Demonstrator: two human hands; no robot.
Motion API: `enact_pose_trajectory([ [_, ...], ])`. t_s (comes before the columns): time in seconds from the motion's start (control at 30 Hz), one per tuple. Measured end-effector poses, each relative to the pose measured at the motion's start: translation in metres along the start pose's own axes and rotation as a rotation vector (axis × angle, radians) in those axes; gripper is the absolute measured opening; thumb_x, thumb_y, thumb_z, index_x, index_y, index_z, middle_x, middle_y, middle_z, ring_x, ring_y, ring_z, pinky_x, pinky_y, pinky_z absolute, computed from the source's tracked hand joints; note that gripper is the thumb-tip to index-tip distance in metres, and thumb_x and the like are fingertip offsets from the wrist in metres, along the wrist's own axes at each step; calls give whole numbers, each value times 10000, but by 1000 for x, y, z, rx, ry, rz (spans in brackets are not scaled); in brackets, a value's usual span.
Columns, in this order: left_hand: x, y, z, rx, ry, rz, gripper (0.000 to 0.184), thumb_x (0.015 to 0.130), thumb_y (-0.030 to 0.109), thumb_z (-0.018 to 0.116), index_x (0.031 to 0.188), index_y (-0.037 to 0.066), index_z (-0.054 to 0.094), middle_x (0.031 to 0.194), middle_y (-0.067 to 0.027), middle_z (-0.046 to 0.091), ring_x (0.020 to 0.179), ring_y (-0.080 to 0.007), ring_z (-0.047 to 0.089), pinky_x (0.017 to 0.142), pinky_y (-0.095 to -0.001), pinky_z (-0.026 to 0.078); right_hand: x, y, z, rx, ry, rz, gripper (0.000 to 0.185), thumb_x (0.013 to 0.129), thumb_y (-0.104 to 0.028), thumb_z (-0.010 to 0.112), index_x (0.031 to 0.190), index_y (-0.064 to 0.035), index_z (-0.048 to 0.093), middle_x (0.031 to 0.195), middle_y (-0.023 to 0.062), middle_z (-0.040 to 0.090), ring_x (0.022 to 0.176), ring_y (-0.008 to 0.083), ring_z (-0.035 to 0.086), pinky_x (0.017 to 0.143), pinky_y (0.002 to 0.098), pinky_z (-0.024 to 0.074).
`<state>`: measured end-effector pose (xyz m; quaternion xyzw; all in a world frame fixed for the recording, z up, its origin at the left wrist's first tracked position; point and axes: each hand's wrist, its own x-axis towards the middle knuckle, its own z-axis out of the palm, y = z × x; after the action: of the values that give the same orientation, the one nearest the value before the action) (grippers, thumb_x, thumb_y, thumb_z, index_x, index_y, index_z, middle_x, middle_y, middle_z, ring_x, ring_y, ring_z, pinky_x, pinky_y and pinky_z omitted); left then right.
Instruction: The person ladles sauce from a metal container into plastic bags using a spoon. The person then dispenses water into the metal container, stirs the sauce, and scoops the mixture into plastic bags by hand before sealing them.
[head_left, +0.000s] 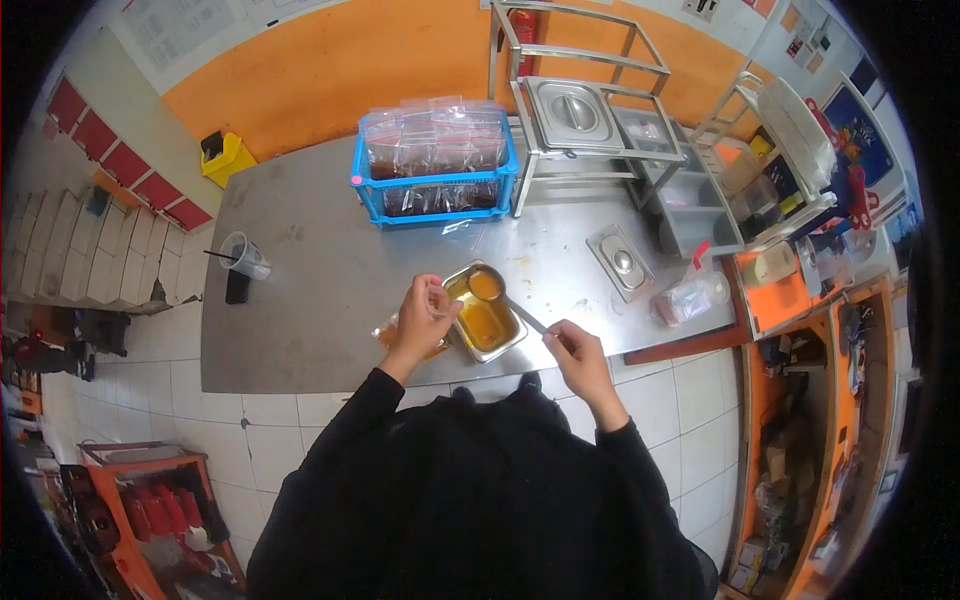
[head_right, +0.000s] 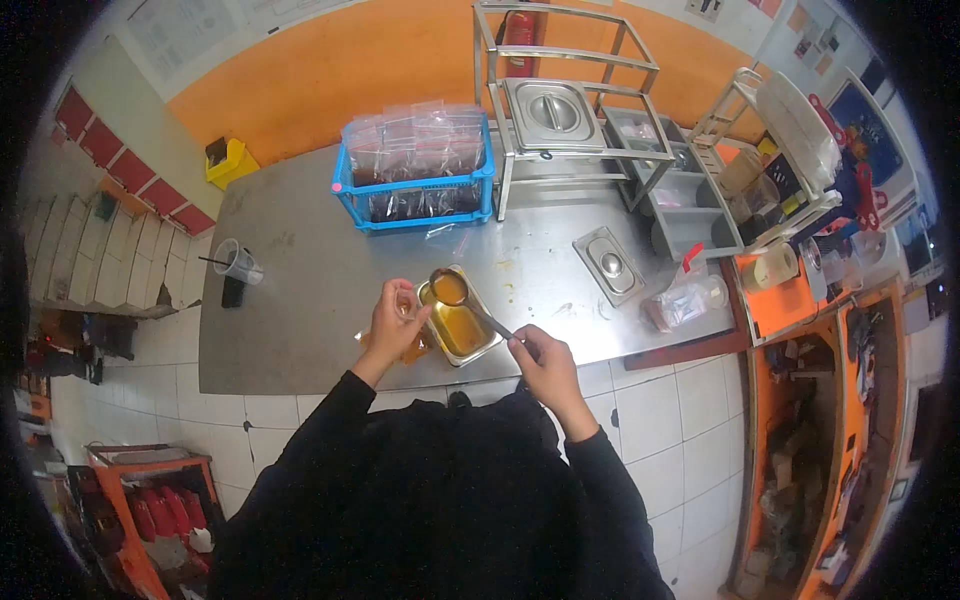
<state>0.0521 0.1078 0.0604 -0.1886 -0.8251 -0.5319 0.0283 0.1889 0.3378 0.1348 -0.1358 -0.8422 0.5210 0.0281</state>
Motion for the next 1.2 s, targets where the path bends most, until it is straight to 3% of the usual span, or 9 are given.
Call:
enact_pose_trajectory([
  [0.23, 8, 22, 13, 32, -51, 96, 528, 764, 231, 733, 1142, 40, 418, 1003, -165, 572, 940, -342, 573, 820, -418, 456, -9, -57, -12, -227, 71, -160, 160, 859, -212, 626, 871, -53, 641, 617, 115, 573, 489, 245, 519, 493, 337, 394],
  [0.33, 10, 19, 17, -8, -78, 98, 594, 772, 303, 724, 1174, 2, 406, 1063, -211, 557, 1001, -387, 551, 853, -441, 443, -13, -68, -12, -260, 132, -248, 115, 851, -131, 628, 860, -16, 629, 595, 99, 534, 486, 168, 461, 487, 292, 361],
  [0.37, 10, 17, 19, -28, -96, 89, 620, 774, 329, 720, 1183, -12, 402, 1082, -227, 551, 1020, -403, 541, 863, -449, 439, -14, -71, -13, -301, 134, -247, 117, 848, -150, 633, 866, -34, 639, 650, 103, 572, 521, 209, 507, 508, 314, 394],
  [0.43, 10, 16, 21, -36, -104, 76, 663, 771, 358, 718, 1198, -37, 401, 1098, -244, 541, 1034, -409, 535, 882, -455, 433, -16, -75, -14, -383, 139, -245, 123, 843, -187, 643, 878, -70, 659, 761, 110, 648, 591, 289, 601, 548, 358, 461],
  [0.53, 7, 10, 26, -32, -78, 65, 705, 763, 376, 720, 1222, -57, 405, 1132, -258, 531, 1066, -412, 525, 916, -455, 423, -17, -74, -12, -397, 204, -360, 81, 813, -108, 654, 856, -40, 649, 705, 116, 624, 541, 259, 567, 519, 330, 432],
  [0.87, 8, 21, 20, -78, -194, 6, 846, 769, 411, 711, 1291, -140, 336, 1212, -318, 485, 1137, -432, 493, 977, -453, 396, -19, -78, -11, -555, 227, -434, 64, 811, -136, 652, 838, -80, 638, 732, 85, 628, 629, 288, 610, 555, 365, 467],
  [0.93, 5, 14, 23, -11, -151, 16, 818, 769, 406, 710, 1281, -124, 355, 1206, -308, 492, 1139, -424, 495, 974, -447, 400, -21, -82, -12, -575, 214, -422, 51, 796, -82, 660, 831, -51, 641, 755, 107, 644, 637, 295, 620, 572, 353, 479],
  [1.13, 4, 11, 25, -71, -131, 13, 797, 766, 395, 717, 1279, -94, 352, 1180, -287, 512, 1121, -411, 512, 958, -435, 412, -21, -76, -11, -579, 257, -455, 72, 807, -150, 648, 825, -95, 605, 672, 74, 572, 596, 289, 582, 528, 382, 442],
  [1.2, 5, 13, 24, -87, -147, 8, 756, 766, 368, 723, 1268, -61, 354, 1163, -271, 528, 1110, -402, 524, 947, -433, 420, -23, -75, -11, -583, 235, -417, 53, 800, -104, 653, 827, -67, 627, 730, 100, 615, 635, 298, 606, 556, 365, 465],
])
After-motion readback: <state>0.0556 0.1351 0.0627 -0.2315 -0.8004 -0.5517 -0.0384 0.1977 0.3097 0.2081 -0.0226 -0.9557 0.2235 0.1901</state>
